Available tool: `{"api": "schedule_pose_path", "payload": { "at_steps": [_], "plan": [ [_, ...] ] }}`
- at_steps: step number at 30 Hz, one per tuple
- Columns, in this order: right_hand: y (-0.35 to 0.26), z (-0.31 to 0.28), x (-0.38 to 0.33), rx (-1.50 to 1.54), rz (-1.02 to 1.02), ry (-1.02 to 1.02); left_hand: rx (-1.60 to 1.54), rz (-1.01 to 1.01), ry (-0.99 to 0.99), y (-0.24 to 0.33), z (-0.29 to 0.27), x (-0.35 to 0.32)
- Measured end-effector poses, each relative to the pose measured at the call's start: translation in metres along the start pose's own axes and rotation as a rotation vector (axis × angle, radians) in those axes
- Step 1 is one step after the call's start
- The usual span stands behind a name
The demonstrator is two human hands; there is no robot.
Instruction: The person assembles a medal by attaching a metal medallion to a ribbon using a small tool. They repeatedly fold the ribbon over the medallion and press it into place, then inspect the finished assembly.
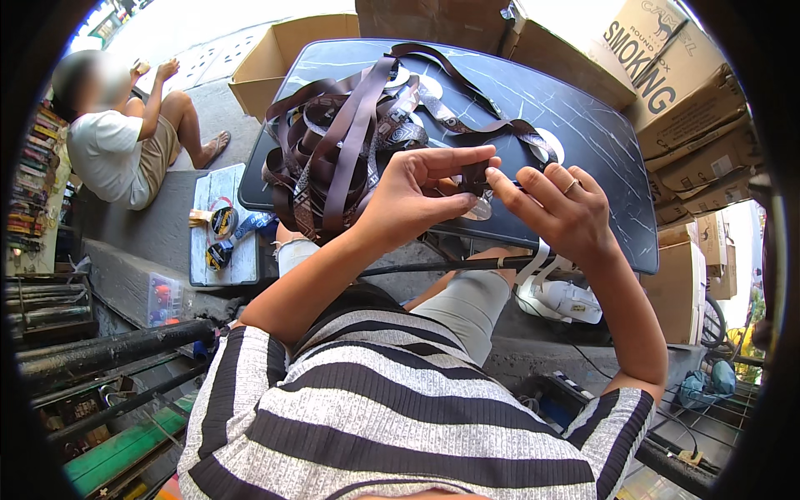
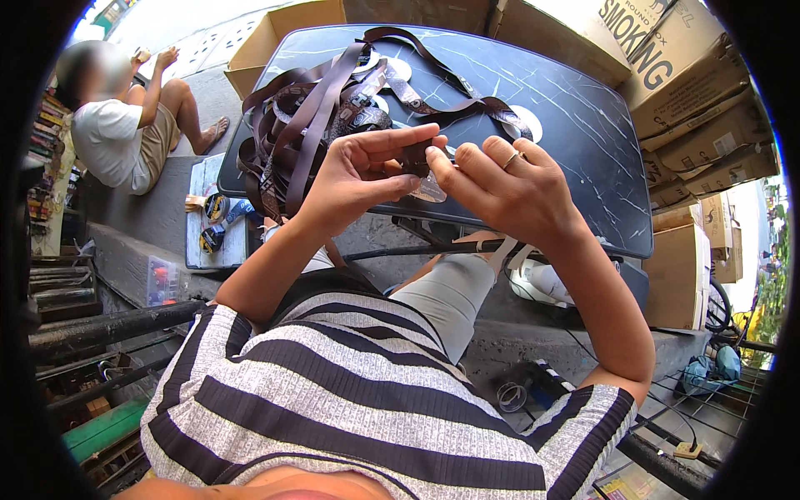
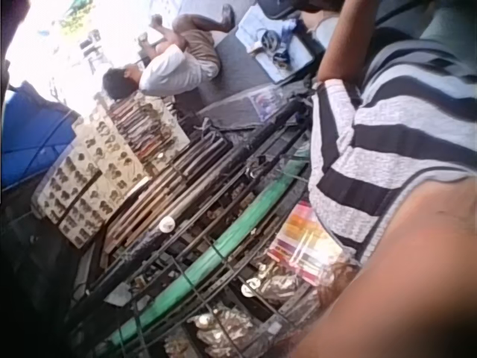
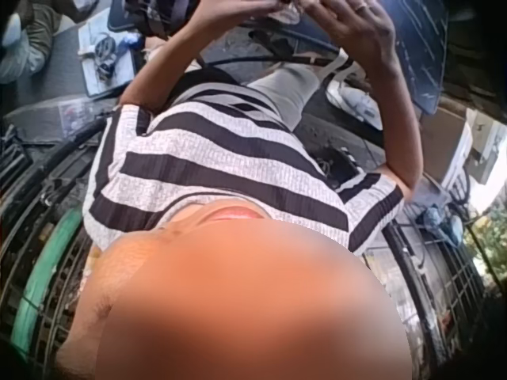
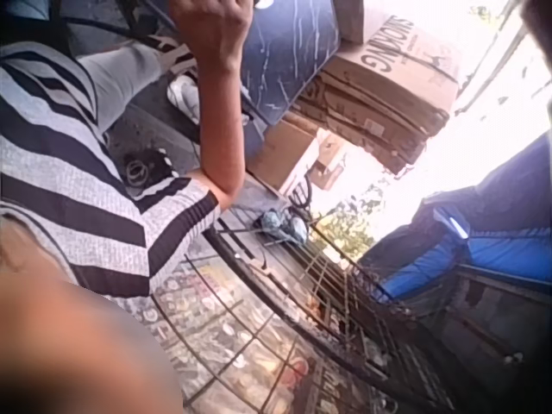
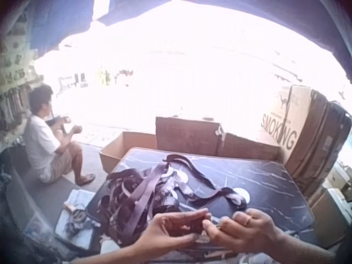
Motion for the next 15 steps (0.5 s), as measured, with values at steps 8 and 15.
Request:
{"api": "schedule_pose_path", "payload": {
  "at_steps": [8, 15],
  "plan": [
    [-0.0007, -0.0025, -0.0049, -0.040, 0.016, 0.043, -0.007, -0.025, 0.001, 0.0013, 0.0026, -0.0001],
    [-0.0048, -0.0041, -0.0044, -0.073, 0.074, 0.076, -0.050, -0.038, -0.010, 0.0002, 0.0041, 0.0017]
  ]
}}
Point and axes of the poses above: each hand's wrist, its own x-axis towards the middle knuckle, its own z-axis out of the palm, y = z × x, the point moved 9 cm from there along x, towards the middle knuckle, and after that the axes turned 4 degrees about -z, right-handed, at the moved point
